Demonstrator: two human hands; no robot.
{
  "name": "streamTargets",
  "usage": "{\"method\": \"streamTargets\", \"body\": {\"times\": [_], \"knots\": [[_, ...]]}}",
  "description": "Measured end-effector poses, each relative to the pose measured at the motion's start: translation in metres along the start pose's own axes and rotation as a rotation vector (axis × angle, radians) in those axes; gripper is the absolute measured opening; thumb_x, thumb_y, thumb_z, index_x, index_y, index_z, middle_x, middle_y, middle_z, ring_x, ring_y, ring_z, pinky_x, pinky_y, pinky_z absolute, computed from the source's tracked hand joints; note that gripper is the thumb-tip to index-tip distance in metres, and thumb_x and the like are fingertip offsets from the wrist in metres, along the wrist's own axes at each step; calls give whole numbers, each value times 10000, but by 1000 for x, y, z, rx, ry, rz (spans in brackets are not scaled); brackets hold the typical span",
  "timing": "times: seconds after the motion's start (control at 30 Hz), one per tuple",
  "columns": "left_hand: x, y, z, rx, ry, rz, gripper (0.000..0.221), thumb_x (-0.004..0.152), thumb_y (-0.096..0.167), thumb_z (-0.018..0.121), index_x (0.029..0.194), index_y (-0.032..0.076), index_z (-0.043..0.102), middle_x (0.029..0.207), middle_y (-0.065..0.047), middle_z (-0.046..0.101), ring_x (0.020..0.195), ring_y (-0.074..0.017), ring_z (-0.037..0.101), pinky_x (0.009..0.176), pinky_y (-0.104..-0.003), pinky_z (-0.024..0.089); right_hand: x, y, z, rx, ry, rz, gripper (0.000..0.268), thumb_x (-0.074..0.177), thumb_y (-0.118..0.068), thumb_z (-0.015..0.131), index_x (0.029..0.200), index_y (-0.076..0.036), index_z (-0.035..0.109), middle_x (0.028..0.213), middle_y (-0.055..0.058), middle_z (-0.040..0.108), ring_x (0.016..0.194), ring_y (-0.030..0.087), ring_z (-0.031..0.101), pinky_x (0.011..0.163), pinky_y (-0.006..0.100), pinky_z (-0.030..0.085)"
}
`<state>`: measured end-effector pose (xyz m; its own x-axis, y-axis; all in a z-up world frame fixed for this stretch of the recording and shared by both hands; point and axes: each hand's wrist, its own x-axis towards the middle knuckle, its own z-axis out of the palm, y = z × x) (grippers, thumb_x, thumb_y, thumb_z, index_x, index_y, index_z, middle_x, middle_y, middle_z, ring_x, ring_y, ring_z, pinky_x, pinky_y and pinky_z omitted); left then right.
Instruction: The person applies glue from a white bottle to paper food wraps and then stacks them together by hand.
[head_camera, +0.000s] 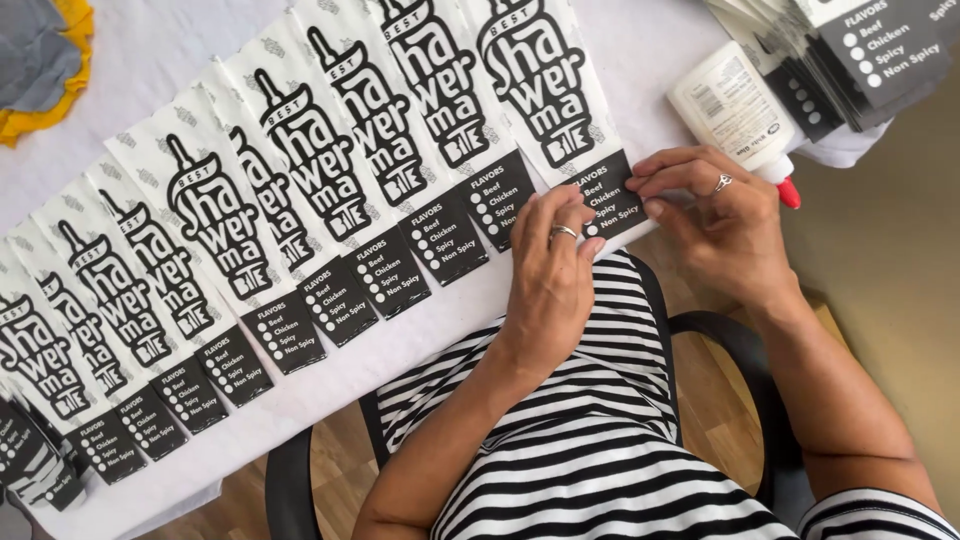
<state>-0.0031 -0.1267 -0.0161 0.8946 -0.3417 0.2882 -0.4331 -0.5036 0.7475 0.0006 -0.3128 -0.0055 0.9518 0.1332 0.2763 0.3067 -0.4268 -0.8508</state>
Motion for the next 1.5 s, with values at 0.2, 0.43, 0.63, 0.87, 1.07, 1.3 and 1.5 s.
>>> {"method": "streamTargets", "body": {"times": [0.2, 0.43, 0.63, 0.87, 1.07, 1.3, 1.5], "knots": [[-6, -10, 21, 126, 190, 107, 167, 1042, 91, 525, 1072, -50, 611, 1239, -187, 551, 1165, -312, 631, 1158, -499, 389, -7, 24, 17, -146, 104, -185, 235, 963, -69, 825, 1055, 66, 655, 1064, 217, 685, 1042, 415, 669, 924, 493, 529], [-18, -15, 17, 111, 241, 214, 135, 1013, -20, 568, 1122, -46, 643, 1341, -248, 559, 1268, -385, 614, 1157, -530, 422, 1, -5, 12, -179, 95, -145, 147, 1008, 180, 642, 1036, 65, 731, 1077, 203, 733, 1022, 396, 721, 923, 455, 556], [-21, -23, -25, 344, 245, 103, 402, 1015, 222, 653, 1284, -64, 564, 1442, -315, 515, 1444, -512, 392, 1214, -616, 240, 24, -10, 34, -184, -44, -259, 249, 1002, 145, 564, 1236, 134, 648, 1284, 302, 661, 1198, 485, 640, 1071, 572, 458], [-42, -22, -17, 204, 150, 115, 384, 996, 154, 640, 1298, -70, 561, 1387, -325, 572, 1403, -510, 466, 1204, -648, 256, 28, -19, 41, -88, -150, -405, 250, 986, 37, 610, 1215, 123, 663, 1302, 314, 634, 1252, 459, 622, 1159, 562, 373], [-50, -25, -19, 160, 230, 178, 219, 1005, 59, 611, 1184, -63, 642, 1405, -301, 566, 1328, -424, 587, 1161, -579, 389, 9, -11, 34, -34, -205, -417, 239, 914, -3, 718, 1121, 114, 691, 1222, 289, 675, 1146, 417, 685, 1125, 548, 438], [-52, -27, -18, 122, 304, 213, 127, 916, 10, 747, 992, -86, 714, 1287, -286, 631, 1191, -384, 680, 1089, -536, 500, 6, -11, 32, -29, -128, -431, 145, 876, 43, 760, 1010, 94, 740, 1174, 269, 710, 1100, 387, 719, 1084, 549, 488], [-50, -25, -23, 89, 297, 221, 99, 928, -15, 727, 979, -98, 708, 1292, -297, 630, 1190, -395, 686, 1093, -520, 495, 5, -5, 38, 10, -121, -449, 79, 867, 50, 767, 930, 87, 738, 1159, 271, 718, 1071, 405, 729, 1063, 558, 499]]}}
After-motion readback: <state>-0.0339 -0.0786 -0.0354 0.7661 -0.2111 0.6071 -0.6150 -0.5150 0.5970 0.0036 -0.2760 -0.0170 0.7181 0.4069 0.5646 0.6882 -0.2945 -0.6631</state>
